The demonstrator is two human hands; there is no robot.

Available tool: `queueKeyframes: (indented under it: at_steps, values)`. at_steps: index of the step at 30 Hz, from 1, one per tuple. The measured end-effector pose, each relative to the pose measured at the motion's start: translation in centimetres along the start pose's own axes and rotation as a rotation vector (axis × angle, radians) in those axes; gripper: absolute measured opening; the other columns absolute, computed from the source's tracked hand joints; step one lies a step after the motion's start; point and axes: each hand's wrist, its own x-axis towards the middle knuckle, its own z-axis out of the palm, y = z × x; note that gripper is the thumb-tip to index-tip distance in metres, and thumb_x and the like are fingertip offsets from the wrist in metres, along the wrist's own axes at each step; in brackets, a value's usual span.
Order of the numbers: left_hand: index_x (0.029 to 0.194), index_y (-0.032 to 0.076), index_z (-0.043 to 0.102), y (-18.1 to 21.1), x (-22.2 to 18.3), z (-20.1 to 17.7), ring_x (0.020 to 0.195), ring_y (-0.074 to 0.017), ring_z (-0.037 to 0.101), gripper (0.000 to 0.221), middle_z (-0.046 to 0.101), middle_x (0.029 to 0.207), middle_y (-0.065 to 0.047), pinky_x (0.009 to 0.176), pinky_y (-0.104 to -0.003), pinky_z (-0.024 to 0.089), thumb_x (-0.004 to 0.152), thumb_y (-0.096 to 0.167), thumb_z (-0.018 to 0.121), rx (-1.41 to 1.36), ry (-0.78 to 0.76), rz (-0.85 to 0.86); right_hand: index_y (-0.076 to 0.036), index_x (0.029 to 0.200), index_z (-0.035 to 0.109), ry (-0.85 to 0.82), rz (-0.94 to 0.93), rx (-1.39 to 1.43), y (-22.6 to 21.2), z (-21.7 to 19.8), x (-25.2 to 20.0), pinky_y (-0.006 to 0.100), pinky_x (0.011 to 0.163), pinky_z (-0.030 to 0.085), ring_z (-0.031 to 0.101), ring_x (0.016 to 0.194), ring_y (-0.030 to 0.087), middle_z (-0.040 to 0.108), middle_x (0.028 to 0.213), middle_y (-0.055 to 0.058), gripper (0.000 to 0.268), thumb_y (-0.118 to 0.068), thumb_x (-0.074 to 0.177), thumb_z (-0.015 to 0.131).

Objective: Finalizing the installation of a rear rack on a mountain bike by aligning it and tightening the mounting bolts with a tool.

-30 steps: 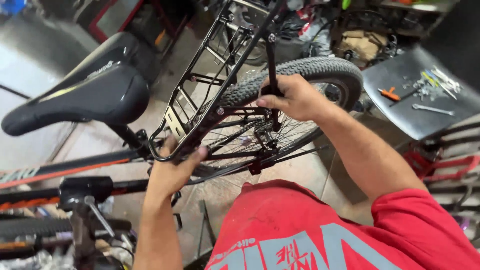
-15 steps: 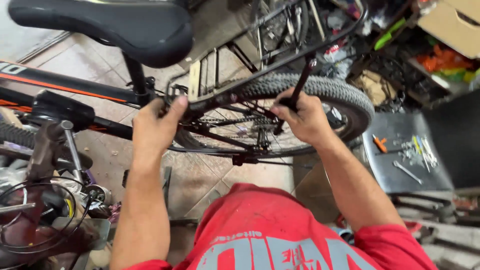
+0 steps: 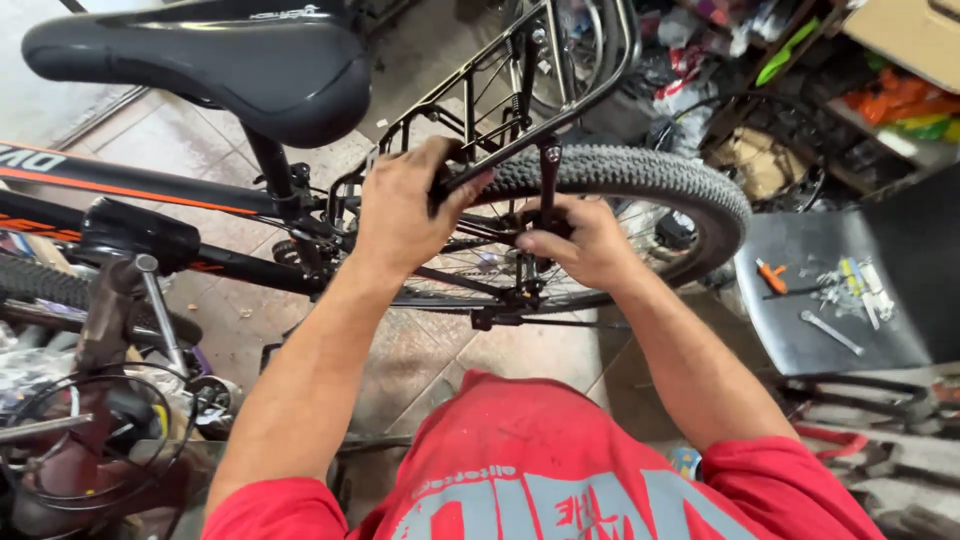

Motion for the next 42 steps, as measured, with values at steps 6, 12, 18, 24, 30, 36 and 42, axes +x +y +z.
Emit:
queueKeyframes:
  at_steps: [6,12,18,24,30,36,42]
  values:
    - [0.108,0.025,0.064,0.1,1.0,-1.1,0.076,-0.0366,0.074,0.041,0.067,0.079,-0.005,0.074,-0.052,0.059,0.099,0.066,0.060,0.125,-0.086,-0.104,0.007,0.139,0.060,-0.160,0.243,0.294,6.4,1.6,-5.5,0.062,0.111,0.046,0.063,0.127,0.044,0.069,0.130,0.029,0.065,-0.016,0.086,0.089]
    - [0.097,0.022,0.059,1.2,0.6,0.1,0.067,-0.0393,0.071,0.033,0.063,0.073,-0.008,0.063,-0.053,0.057,0.100,0.054,0.065,0.217,0.137,-0.001,0.002,0.125,0.071,-0.195,0.301,0.205,6.5,3.6,-5.2,0.054,0.102,0.053,0.070,0.115,0.041,0.076,0.117,0.025,0.040,-0.017,0.091,0.079]
    - [0.091,0.018,0.057,0.7,0.1,1.4,0.061,-0.0368,0.070,0.028,0.061,0.065,-0.007,0.066,-0.049,0.059,0.105,0.039,0.068,0.142,0.186,-0.071,-0.004,0.108,0.078,-0.018,0.192,0.315,9.8,5.8,-6.2,0.041,0.081,0.058,0.069,0.087,0.020,0.076,0.092,0.011,0.016,-0.016,0.097,0.075]
    - [0.093,0.017,0.058,2.3,-0.1,1.7,0.064,-0.0423,0.070,0.032,0.059,0.063,-0.011,0.065,-0.052,0.056,0.106,0.043,0.070,0.218,0.246,-0.101,-0.008,0.109,0.078,0.022,0.214,0.392,8.7,5.1,-7.0,0.035,0.073,0.058,0.066,0.078,0.015,0.074,0.086,0.005,0.023,-0.021,0.091,0.085]
    - [0.092,0.018,0.056,4.8,0.9,1.3,0.061,-0.0428,0.070,0.031,0.058,0.060,-0.009,0.065,-0.050,0.055,0.109,0.039,0.070,0.280,0.244,-0.077,-0.007,0.096,0.076,0.142,0.169,0.366,10.5,6.7,-7.4,0.036,0.063,0.054,0.064,0.067,0.018,0.069,0.073,0.010,0.019,-0.026,0.099,0.077]
    - [0.093,0.015,0.055,4.9,0.0,1.1,0.063,-0.0461,0.070,0.030,0.059,0.061,-0.013,0.064,-0.053,0.054,0.110,0.036,0.068,0.271,0.193,-0.089,-0.008,0.097,0.076,0.228,0.125,0.319,9.5,7.3,-7.7,0.035,0.062,0.056,0.070,0.066,0.023,0.072,0.072,0.011,0.014,-0.022,0.099,0.077]
    - [0.093,0.013,0.054,5.4,0.0,0.6,0.063,-0.0482,0.068,0.031,0.057,0.061,-0.017,0.062,-0.053,0.052,0.111,0.033,0.068,0.243,0.153,-0.106,-0.007,0.108,0.075,0.243,0.104,0.296,7.9,6.8,-7.2,0.047,0.070,0.059,0.076,0.077,0.039,0.076,0.079,0.018,0.022,-0.021,0.092,0.083]
